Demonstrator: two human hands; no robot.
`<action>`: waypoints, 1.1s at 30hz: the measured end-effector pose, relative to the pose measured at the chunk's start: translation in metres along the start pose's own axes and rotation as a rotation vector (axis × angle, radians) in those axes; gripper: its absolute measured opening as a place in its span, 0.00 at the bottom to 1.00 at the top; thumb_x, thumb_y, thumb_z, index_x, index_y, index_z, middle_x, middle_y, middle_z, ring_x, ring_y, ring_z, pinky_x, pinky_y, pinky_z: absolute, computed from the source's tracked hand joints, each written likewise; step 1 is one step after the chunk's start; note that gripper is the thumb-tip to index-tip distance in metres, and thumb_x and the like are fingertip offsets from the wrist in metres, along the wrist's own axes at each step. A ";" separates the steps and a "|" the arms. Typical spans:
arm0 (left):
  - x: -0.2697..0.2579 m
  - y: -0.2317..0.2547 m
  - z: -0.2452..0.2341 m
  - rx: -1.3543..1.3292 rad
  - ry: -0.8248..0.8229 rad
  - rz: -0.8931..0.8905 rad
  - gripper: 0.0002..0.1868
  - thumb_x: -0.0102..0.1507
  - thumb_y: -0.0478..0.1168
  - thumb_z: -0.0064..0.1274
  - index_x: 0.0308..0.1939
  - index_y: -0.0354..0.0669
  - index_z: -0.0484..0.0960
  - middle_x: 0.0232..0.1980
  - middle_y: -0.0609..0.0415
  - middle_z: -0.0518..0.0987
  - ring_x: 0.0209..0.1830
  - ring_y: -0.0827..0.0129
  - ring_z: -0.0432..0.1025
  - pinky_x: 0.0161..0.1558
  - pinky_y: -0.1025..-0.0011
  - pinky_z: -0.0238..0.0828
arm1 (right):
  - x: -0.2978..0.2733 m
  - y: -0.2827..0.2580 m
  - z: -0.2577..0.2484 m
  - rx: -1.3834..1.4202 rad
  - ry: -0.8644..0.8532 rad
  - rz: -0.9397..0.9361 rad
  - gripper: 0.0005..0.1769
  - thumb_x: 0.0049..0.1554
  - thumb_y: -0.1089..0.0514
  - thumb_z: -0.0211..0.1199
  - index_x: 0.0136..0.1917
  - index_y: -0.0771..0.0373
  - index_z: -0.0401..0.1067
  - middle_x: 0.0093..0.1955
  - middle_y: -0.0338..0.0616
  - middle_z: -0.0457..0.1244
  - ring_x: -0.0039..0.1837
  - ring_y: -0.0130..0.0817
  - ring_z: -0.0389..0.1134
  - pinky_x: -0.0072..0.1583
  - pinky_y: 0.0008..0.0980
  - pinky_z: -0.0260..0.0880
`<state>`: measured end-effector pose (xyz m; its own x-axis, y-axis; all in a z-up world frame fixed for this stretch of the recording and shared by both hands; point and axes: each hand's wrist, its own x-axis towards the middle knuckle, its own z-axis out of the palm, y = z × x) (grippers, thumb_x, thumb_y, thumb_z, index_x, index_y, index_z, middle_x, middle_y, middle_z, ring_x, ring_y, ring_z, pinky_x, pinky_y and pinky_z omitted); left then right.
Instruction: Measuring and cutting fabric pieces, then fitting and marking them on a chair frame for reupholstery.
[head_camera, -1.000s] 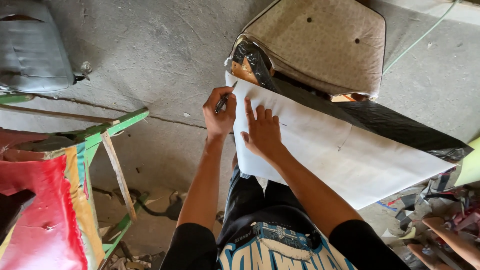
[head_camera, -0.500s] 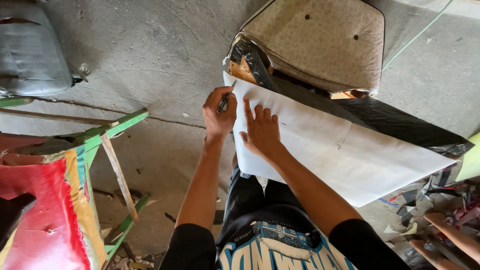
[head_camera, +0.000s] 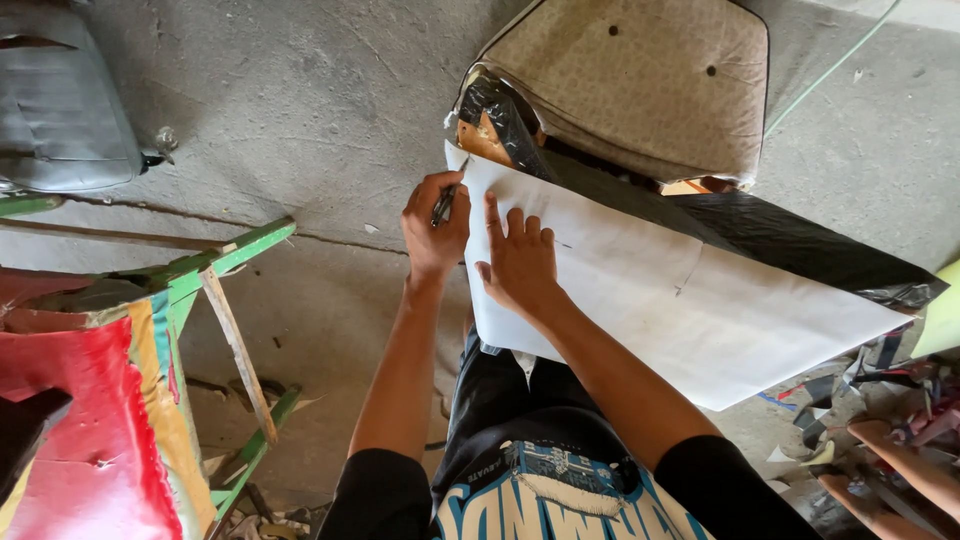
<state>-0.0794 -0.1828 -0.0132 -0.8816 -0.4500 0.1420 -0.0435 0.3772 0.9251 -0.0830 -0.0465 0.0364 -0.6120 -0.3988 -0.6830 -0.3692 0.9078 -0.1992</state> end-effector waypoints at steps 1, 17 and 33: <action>0.000 -0.001 0.001 -0.001 -0.001 0.000 0.11 0.64 0.28 0.56 0.47 0.45 0.87 0.31 0.48 0.82 0.29 0.59 0.79 0.34 0.65 0.77 | 0.001 0.001 0.001 0.000 0.000 0.001 0.58 0.61 0.39 0.61 0.88 0.62 0.30 0.67 0.58 0.56 0.62 0.54 0.61 0.60 0.49 0.62; 0.005 -0.005 -0.004 0.031 0.007 0.021 0.11 0.63 0.28 0.58 0.46 0.47 0.87 0.32 0.49 0.84 0.31 0.59 0.79 0.35 0.66 0.78 | 0.000 0.000 0.002 0.027 0.000 0.004 0.57 0.62 0.39 0.60 0.88 0.61 0.30 0.67 0.58 0.56 0.62 0.54 0.61 0.59 0.48 0.62; -0.007 0.003 0.000 0.075 -0.075 0.029 0.10 0.60 0.30 0.60 0.42 0.51 0.88 0.27 0.54 0.79 0.25 0.61 0.76 0.31 0.68 0.74 | -0.012 -0.006 -0.009 0.207 -0.044 0.008 0.56 0.66 0.42 0.57 0.87 0.64 0.23 0.47 0.53 0.68 0.45 0.47 0.75 0.46 0.45 0.76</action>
<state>-0.0729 -0.1785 -0.0109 -0.9156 -0.3771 0.1393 -0.0497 0.4502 0.8916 -0.0804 -0.0483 0.0520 -0.5816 -0.3892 -0.7144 -0.2099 0.9202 -0.3305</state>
